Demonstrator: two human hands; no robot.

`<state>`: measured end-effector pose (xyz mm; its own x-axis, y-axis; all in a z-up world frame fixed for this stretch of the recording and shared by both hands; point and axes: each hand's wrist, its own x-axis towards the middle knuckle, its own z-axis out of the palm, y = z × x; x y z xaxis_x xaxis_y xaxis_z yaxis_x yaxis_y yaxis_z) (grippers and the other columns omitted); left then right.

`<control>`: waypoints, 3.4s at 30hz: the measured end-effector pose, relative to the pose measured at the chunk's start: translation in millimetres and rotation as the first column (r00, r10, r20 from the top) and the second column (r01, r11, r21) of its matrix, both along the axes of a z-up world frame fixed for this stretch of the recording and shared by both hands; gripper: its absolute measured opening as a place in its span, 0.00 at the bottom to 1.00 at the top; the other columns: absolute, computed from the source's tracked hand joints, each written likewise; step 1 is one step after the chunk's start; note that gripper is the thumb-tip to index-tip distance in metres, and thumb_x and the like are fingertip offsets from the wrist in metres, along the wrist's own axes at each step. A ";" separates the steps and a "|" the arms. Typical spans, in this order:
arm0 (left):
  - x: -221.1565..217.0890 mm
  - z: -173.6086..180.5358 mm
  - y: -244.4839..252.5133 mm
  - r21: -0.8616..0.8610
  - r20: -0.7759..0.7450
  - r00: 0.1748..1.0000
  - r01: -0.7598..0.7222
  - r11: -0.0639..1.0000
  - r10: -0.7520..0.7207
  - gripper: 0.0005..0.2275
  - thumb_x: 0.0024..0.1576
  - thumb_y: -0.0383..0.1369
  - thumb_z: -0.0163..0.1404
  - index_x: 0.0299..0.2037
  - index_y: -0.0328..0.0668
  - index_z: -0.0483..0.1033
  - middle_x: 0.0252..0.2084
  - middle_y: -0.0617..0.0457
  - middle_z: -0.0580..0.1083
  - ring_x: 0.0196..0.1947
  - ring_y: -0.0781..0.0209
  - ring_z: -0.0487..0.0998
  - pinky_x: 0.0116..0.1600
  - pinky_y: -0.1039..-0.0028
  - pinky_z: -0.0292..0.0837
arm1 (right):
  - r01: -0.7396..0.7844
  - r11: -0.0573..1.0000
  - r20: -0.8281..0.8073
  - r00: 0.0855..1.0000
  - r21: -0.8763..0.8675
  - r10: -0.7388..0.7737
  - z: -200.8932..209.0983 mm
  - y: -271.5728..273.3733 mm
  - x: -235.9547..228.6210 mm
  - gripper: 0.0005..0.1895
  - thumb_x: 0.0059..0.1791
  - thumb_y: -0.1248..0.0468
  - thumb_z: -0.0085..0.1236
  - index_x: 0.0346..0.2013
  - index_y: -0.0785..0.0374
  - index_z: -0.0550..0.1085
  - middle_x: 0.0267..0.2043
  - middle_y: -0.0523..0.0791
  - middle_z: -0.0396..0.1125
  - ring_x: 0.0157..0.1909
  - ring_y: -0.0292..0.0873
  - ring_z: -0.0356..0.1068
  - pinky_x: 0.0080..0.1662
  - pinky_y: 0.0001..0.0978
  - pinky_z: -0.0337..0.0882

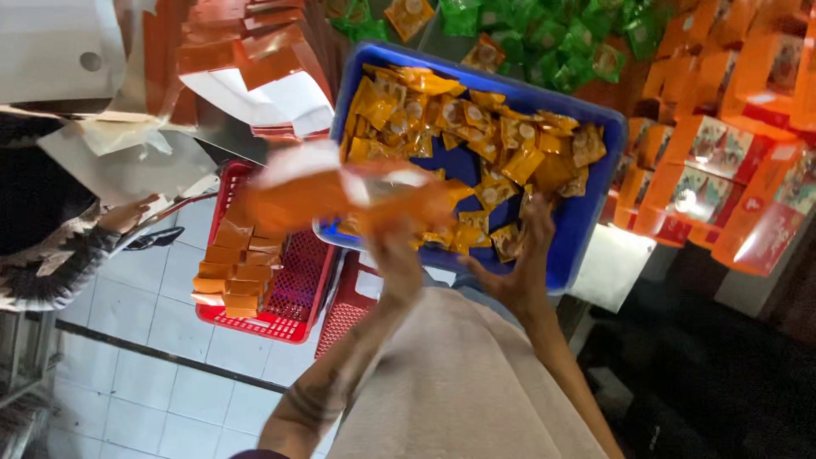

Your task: The person repeatedly picks yellow snack packets from a blue bin and places them into white cardboard boxes. The person closes each box after filling it and sets it aside. The process is repeated for multiple boxes.

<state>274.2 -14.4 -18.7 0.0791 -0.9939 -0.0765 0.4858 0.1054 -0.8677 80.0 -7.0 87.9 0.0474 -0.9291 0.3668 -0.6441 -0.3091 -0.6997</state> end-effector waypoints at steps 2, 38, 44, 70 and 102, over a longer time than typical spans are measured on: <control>-60.1 95.9 39.4 0.120 0.934 0.333 0.049 0.992 -0.129 0.11 0.70 0.28 0.45 0.57 0.29 0.73 0.46 0.57 0.71 0.51 0.71 0.77 0.61 0.93 0.70 | 0.032 0.988 -0.061 0.997 -0.149 -0.041 -0.1 -3.7 -12.0 0.63 0.43 0.48 0.76 0.74 0.79 0.47 0.75 0.70 0.42 0.76 0.78 0.41 0.72 0.68 0.48; -31.4 13.2 114.7 0.737 0.141 -0.650 -0.435 0.517 -0.747 0.15 0.63 0.38 0.55 0.56 0.43 0.72 0.46 0.47 0.80 0.40 0.57 0.82 0.38 0.73 0.82 | -0.045 0.977 -0.037 0.998 0.210 0.054 -192.0 35.4 -123.2 0.13 0.46 0.54 0.69 0.42 0.51 0.78 0.34 0.44 0.73 0.38 0.50 0.76 0.43 0.38 0.75; -22.8 -14.8 58.2 0.526 0.098 -0.809 -0.452 0.720 -0.580 0.15 0.58 0.38 0.62 0.52 0.45 0.76 0.42 0.46 0.81 0.36 0.56 0.84 0.33 0.72 0.82 | -0.343 0.859 -0.305 0.830 0.379 0.466 -180.5 -55.8 -45.5 0.43 0.50 0.67 0.58 0.76 0.53 0.49 0.66 0.64 0.54 0.64 0.72 0.63 0.46 0.59 0.79; 125.2 -79.4 -61.0 0.669 0.710 -0.558 0.345 0.658 -0.429 0.27 0.53 0.21 0.61 0.64 0.41 0.70 0.53 0.46 0.78 0.53 0.51 0.81 0.50 0.63 0.82 | -0.085 0.822 0.276 0.957 0.564 -0.090 -165.4 -121.0 142.2 0.18 0.58 0.58 0.52 0.58 0.65 0.66 0.49 0.57 0.67 0.54 0.65 0.71 0.51 0.62 0.72; 128.1 -54.9 -71.4 0.701 0.685 -0.177 0.423 0.574 -0.706 0.31 0.61 0.60 0.51 0.63 0.42 0.73 0.57 0.41 0.78 0.56 0.43 0.81 0.60 0.45 0.77 | 0.432 0.818 0.220 0.817 0.379 -0.533 -163.1 -99.3 98.1 0.16 0.60 0.52 0.54 0.44 0.62 0.68 0.30 0.47 0.61 0.36 0.40 0.67 0.42 0.31 0.66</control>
<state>402.2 -85.8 -73.6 -0.3668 -0.6580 -0.6576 0.7293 -0.6422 0.2359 178.2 -106.3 -75.2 -0.5028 -0.8643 -0.0123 -0.3923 0.2409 -0.8877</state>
